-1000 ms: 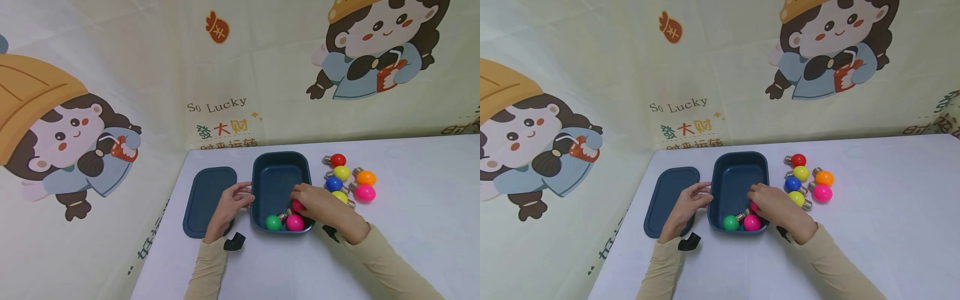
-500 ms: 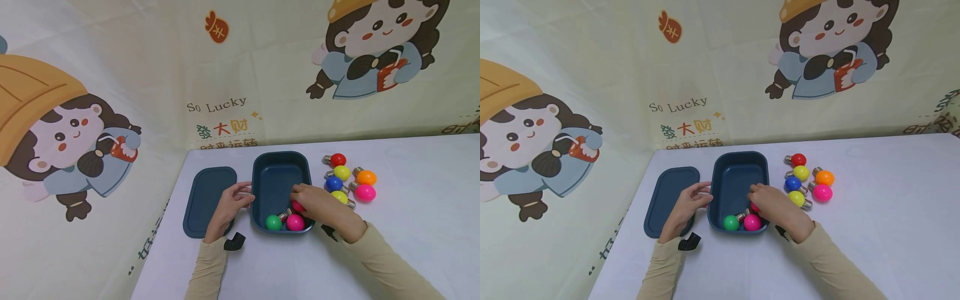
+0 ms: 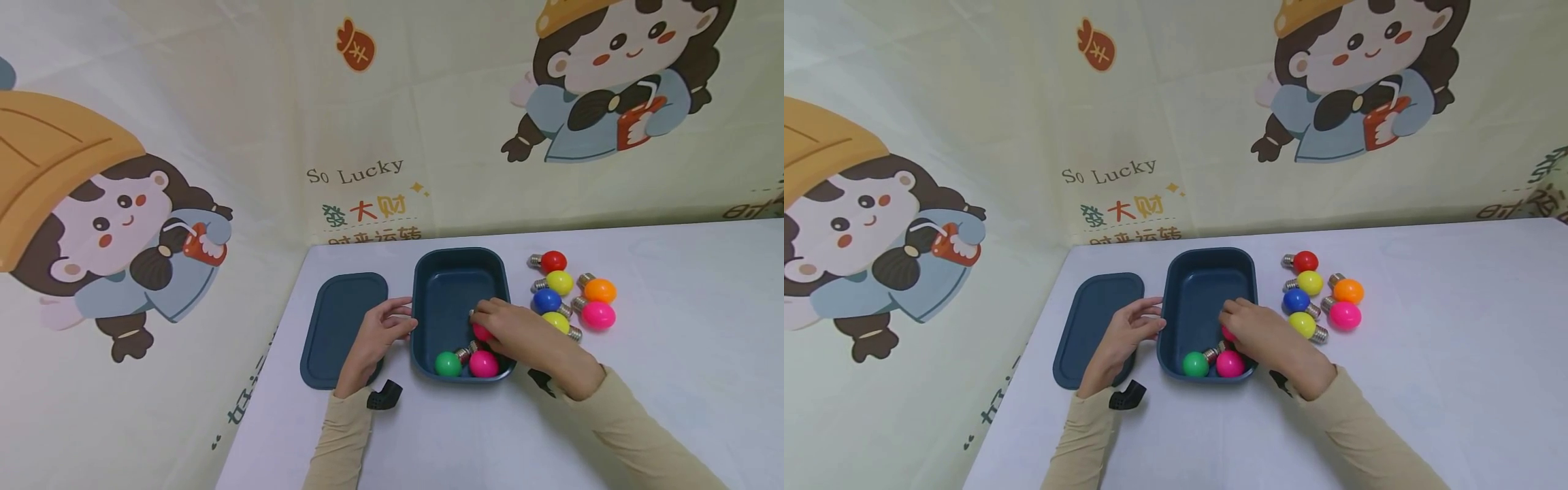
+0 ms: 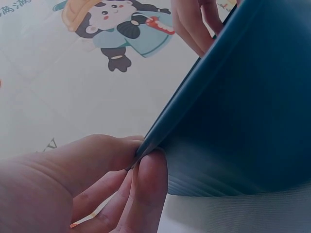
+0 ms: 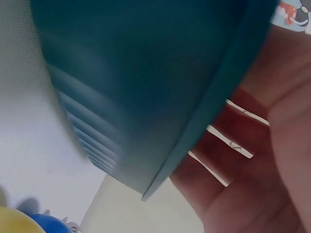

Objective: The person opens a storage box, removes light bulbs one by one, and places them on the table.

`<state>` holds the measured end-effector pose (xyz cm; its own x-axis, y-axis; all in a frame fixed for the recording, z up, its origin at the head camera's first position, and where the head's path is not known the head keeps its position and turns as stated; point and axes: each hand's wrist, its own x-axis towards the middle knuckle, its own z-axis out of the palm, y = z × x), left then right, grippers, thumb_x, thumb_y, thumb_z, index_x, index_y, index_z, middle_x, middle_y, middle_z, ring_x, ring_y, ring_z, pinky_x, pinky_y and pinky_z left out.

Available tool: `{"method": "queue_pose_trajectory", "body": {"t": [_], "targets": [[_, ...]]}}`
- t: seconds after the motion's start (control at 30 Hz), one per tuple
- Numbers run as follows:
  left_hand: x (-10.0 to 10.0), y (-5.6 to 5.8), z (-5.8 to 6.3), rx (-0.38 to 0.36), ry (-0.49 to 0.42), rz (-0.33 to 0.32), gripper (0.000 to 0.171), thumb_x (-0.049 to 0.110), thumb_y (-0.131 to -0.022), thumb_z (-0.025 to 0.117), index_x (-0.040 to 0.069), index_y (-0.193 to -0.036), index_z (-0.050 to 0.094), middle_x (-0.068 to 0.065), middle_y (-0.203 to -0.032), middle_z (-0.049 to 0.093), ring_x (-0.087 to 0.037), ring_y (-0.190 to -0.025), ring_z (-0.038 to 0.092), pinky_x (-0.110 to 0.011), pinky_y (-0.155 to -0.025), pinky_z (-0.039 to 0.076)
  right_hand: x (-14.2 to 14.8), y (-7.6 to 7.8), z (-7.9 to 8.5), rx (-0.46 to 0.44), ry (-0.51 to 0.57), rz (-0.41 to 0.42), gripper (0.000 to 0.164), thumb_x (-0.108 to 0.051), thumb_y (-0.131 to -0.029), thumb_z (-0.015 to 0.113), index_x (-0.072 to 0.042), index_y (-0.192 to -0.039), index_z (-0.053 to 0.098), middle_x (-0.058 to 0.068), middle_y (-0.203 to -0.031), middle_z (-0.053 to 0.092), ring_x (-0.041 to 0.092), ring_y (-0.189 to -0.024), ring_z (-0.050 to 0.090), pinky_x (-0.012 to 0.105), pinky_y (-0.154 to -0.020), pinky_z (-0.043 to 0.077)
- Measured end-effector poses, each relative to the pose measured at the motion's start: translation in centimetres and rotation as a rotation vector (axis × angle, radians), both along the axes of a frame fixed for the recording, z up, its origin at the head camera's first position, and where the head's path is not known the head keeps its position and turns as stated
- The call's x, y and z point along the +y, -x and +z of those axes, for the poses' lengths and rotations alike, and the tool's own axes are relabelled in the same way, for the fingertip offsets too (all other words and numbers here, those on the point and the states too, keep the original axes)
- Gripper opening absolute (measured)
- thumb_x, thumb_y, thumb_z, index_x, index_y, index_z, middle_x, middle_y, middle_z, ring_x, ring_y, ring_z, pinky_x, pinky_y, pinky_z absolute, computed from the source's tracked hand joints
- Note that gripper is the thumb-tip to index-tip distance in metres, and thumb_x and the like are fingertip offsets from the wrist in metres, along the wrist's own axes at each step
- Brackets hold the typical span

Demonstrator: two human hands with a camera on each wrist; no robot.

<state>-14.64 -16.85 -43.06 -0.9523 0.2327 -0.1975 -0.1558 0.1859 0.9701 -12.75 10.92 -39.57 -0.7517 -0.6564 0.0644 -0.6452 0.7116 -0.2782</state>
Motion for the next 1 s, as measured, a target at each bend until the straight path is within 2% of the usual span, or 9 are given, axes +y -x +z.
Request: {"method": "queue_pose_trajectory", "body": {"t": [0.27,0.5,0.6,0.77,1.0], "targets": [[0.0,0.0,0.2,-0.019,-0.005,-0.002,0.051,0.009,-0.091,0.072,0.007,-0.138,0.056,-0.023,-0.122,0.06,-0.011,-0.086,0.065,-0.026,-0.074,0.058,0.7,-0.3,0.8,0.027,0.049,-0.005,0.038,-0.009,-0.076,0.085,-0.002,-0.111,0.071,0.013,-0.111,0.066,0.027,-0.102,0.063,0.031,-0.073,0.061],[-0.1,0.2,0.5,-0.039,0.002,-0.03,0.053,0.004,-0.092,0.069,0.0,-0.141,0.051,-0.029,-0.124,0.058,-0.01,-0.086,0.065,-0.032,-0.077,0.059,1.5,-0.8,1.9,0.028,0.099,-0.001,0.042,-0.008,-0.076,0.085,-0.003,-0.115,0.07,0.013,-0.118,0.066,0.028,-0.106,0.063,0.031,-0.074,0.061],[-0.1,0.2,0.4,-0.045,0.004,-0.016,0.051,0.004,-0.091,0.07,0.001,-0.14,0.053,-0.026,-0.122,0.059,-0.01,-0.085,0.065,-0.031,-0.076,0.059,1.9,-1.0,2.2,0.027,0.12,-0.004,0.043,-0.007,-0.076,0.085,-0.004,-0.117,0.07,0.012,-0.12,0.065,0.029,-0.107,0.063,0.031,-0.074,0.061],[0.2,0.0,0.3,-0.024,0.003,0.008,0.049,0.009,-0.09,0.073,0.007,-0.137,0.057,-0.018,-0.118,0.062,-0.01,-0.084,0.066,-0.027,-0.074,0.058,2.7,-1.1,2.2,0.072,0.144,-0.013,0.049,-0.005,-0.072,0.088,-0.003,-0.118,0.07,0.012,-0.119,0.066,0.028,-0.107,0.064,0.032,-0.074,0.061],[0.0,0.3,0.2,-0.013,0.011,0.005,0.049,0.012,-0.091,0.073,0.008,-0.137,0.057,-0.017,-0.119,0.062,-0.012,-0.085,0.066,-0.029,-0.075,0.059,3.7,-1.1,2.4,0.115,0.186,0.01,0.054,-0.002,-0.07,0.088,-0.001,-0.12,0.069,0.013,-0.123,0.065,0.029,-0.109,0.063,0.033,-0.076,0.061]]}}
